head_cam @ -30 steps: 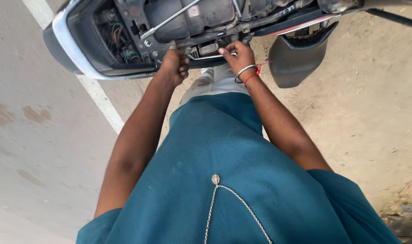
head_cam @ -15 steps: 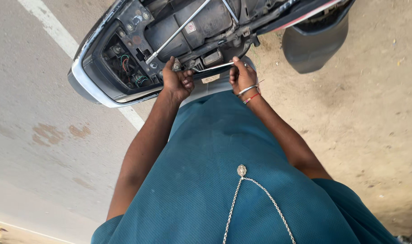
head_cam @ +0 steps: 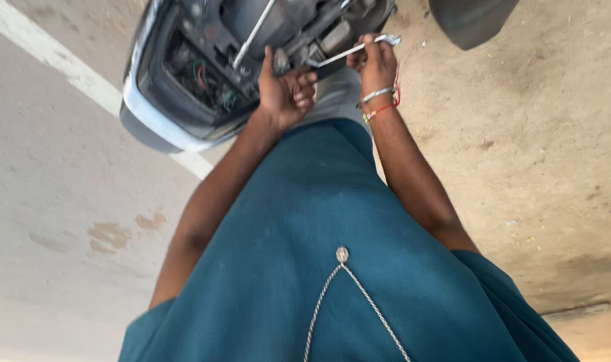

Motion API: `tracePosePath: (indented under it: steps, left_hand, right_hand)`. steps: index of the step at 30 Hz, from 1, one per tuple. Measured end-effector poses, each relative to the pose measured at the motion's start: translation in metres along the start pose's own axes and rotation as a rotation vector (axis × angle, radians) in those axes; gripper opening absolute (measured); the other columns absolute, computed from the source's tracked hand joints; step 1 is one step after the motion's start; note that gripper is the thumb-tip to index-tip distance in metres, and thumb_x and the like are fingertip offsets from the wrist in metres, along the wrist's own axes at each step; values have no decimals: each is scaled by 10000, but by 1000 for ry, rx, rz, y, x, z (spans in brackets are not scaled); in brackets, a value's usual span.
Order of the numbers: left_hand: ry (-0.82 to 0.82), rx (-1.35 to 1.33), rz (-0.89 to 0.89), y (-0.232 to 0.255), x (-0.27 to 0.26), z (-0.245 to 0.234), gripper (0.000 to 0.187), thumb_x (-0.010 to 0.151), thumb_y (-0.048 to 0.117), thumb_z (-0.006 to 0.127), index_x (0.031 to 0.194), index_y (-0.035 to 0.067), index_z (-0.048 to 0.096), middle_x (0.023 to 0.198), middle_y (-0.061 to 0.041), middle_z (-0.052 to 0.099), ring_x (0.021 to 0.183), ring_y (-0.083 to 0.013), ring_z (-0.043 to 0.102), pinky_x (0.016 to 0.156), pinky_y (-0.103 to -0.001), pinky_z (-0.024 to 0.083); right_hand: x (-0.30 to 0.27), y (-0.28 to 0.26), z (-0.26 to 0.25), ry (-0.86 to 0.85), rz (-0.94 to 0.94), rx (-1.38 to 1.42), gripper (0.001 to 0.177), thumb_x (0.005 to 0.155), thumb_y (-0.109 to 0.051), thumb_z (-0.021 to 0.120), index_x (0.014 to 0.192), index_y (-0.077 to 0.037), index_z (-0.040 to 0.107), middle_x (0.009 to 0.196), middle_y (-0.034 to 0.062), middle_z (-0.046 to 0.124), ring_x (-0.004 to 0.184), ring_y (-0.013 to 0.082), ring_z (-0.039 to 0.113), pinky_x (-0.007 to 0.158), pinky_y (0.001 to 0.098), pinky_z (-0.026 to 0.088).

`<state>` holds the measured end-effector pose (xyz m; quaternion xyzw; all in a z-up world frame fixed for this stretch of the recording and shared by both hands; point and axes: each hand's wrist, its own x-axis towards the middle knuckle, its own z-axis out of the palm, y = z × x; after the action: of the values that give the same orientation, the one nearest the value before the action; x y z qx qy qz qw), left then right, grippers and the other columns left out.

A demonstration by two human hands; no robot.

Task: The person removes the seat of a motorcycle, then uses a wrench and a screwdriver to detach electrical components and wires from the frame.

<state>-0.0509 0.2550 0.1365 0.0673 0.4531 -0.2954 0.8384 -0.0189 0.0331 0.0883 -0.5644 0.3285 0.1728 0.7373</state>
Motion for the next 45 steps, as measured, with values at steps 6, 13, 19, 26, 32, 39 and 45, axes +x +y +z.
tracePosePath:
  steps: [6, 13, 19, 26, 32, 39, 45]
  left_hand:
    - [28, 33, 2, -7, 0, 7, 1194, 829, 889, 320, 1559, -54, 265, 820, -82, 585, 537, -124, 345, 467, -270, 285]
    - [28, 23, -35, -5, -4, -4, 1190, 845, 888, 338, 1559, -62, 271, 817, -72, 562, 543, -136, 355, 477, -277, 288]
    - [5, 37, -17, 2, 2, 7, 1212, 825, 887, 326, 1562, -74, 276, 812, -74, 577, 520, -140, 355, 469, -288, 285]
    - [10, 72, 0, -1, -3, 4, 1193, 856, 875, 336, 1556, -90, 281, 755, -57, 569, 520, -131, 350, 480, -287, 282]
    - [114, 365, -29, -6, 10, -8, 859, 951, 708, 391, 1386, -32, 412, 716, -71, 543, 503, -145, 367, 457, -301, 286]
    - [262, 1793, 497, -22, -3, -6, 580, 857, 262, 658, 1341, -29, 524, 1122, -358, 686, 1060, -507, 671, 970, -509, 515]
    - [317, 1852, 399, -20, -23, 21, 683, 803, 285, 705, 1375, -24, 499, 993, -339, 707, 981, -478, 710, 930, -504, 549]
  right_hand:
    - [-45, -8, 20, 15, -161, -82, 194, 1061, -227, 581, 1073, -37, 619, 977, 56, 705, 825, 119, 680, 763, 282, 597]
    - [-44, -21, 41, -135, -334, -380, 276, 1093, -290, 591, 1059, -17, 616, 886, 40, 656, 816, 109, 658, 749, 271, 563]
    - [-26, -35, 43, -98, -643, -946, 356, 1080, -275, 590, 862, -11, 689, 741, 147, 671, 684, 291, 668, 629, 402, 508]
    - [-55, -23, 48, -70, -623, -1141, 408, 1101, -252, 553, 767, -36, 644, 655, 139, 652, 641, 359, 652, 623, 468, 506]
    - [-69, -27, 57, -92, -656, -961, 329, 1066, -251, 536, 840, -35, 640, 699, 159, 674, 634, 374, 672, 587, 470, 510]
    - [-42, -19, 61, -79, -606, -1168, 340, 1056, -273, 555, 834, -38, 660, 677, 153, 678, 656, 386, 672, 600, 477, 523]
    - [-43, -4, 59, -5, -505, -1048, 356, 1074, -268, 523, 886, -11, 679, 689, 96, 731, 645, 291, 729, 609, 424, 566]
